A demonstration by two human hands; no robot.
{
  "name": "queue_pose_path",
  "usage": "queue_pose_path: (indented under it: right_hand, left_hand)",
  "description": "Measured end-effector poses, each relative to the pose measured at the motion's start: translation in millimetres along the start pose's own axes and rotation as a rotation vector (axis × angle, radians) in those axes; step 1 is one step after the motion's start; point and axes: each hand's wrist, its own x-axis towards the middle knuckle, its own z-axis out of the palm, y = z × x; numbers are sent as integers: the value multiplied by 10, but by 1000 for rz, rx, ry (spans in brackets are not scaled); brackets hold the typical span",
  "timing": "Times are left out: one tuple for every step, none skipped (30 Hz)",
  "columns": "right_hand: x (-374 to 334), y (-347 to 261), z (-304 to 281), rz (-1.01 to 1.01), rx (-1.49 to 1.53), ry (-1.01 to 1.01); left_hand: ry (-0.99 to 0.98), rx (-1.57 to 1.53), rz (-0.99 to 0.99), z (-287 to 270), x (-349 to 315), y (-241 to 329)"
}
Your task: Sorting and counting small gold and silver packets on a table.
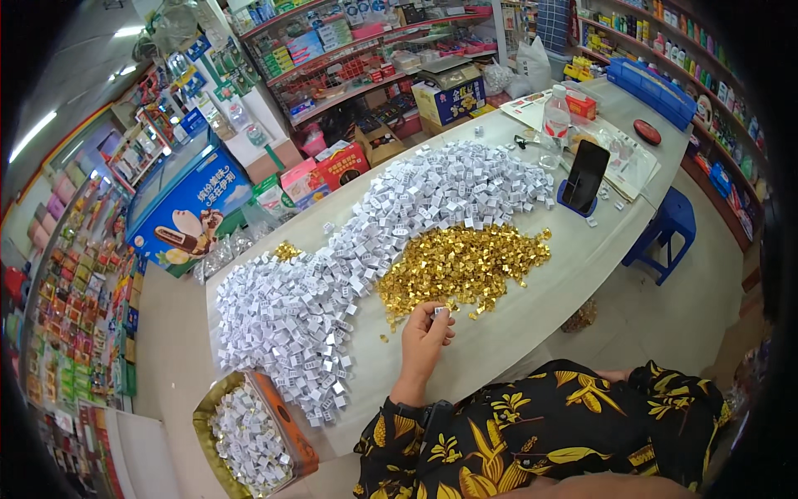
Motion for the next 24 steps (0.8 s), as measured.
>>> queue_pose_path:
  right_hand:
    - [-12,-10,5,3,6,2]
    - [-27,-5,11,7,14,3]
    - [-42,-3,16,12,21,5]
    - [-58,-2,19,17,27,7]
    - [-74,-3,21,22,33,8]
    - [-91,-5,21,27,38,10]
    - [-100,-6,33,31,45,11]
    - [-110,-7,44,36,52,12]
    - [-121,-8,54,41,58,13]
    - [-134,-10,62,46,65,15]
    - [-148,-12,70,51,72,17]
    - [-168,-2,79,56,81,22]
    - [-189,9,86,61,90,27]
    - [-213,18,91,65,99,32]
    - [-238,27,93,70,106,39]
    - [-264,34,93,73,114,46]
    - [-283,38,100,80,119,50]
    - [-299,40,104,86,124,54]
    - [-313,39,105,90,128,59]
    - [-325,37,103,93,131,64]
    - [-333,32,97,95,132,69]
    - [-340,42,115,101,145,71]
    - [-343,49,128,105,157,72]
    - [-342,53,139,110,167,73]
  left_hand:
    - [4,-4,-6,-1,-1,5]
    - [0,-4,-7,7,1,2]
    - [4,5,-4,11,1,2]
    - [7,13,-2,12,1,3]
    - [12,21,2,14,0,4]
    - [10,20,2,15,0,4]
    - [12,31,-1,9,-1,1]
    - [13,43,-3,3,-1,-3]
    - [15,54,-6,-2,-1,-6]
    - [12,53,-6,-6,1,-11]
    - [14,52,1,-10,5,-16]
    - [14,51,8,-1,15,-22]
    - [13,49,16,7,22,-23]
    - [6,49,17,11,26,-20]
    - [8,55,21,9,28,-15]
    - [10,61,26,5,32,-7]
    - [15,64,28,1,16,-14]
    - [13,60,30,-2,8,-18]
    - [13,64,34,-6,4,-21]
    - [15,69,40,-11,-1,-22]
    - [18,74,47,-14,-8,-19]
    - [10,75,43,-3,-5,-24]
    - [9,79,40,5,-5,-25]
    - [9,83,38,8,-6,-26]
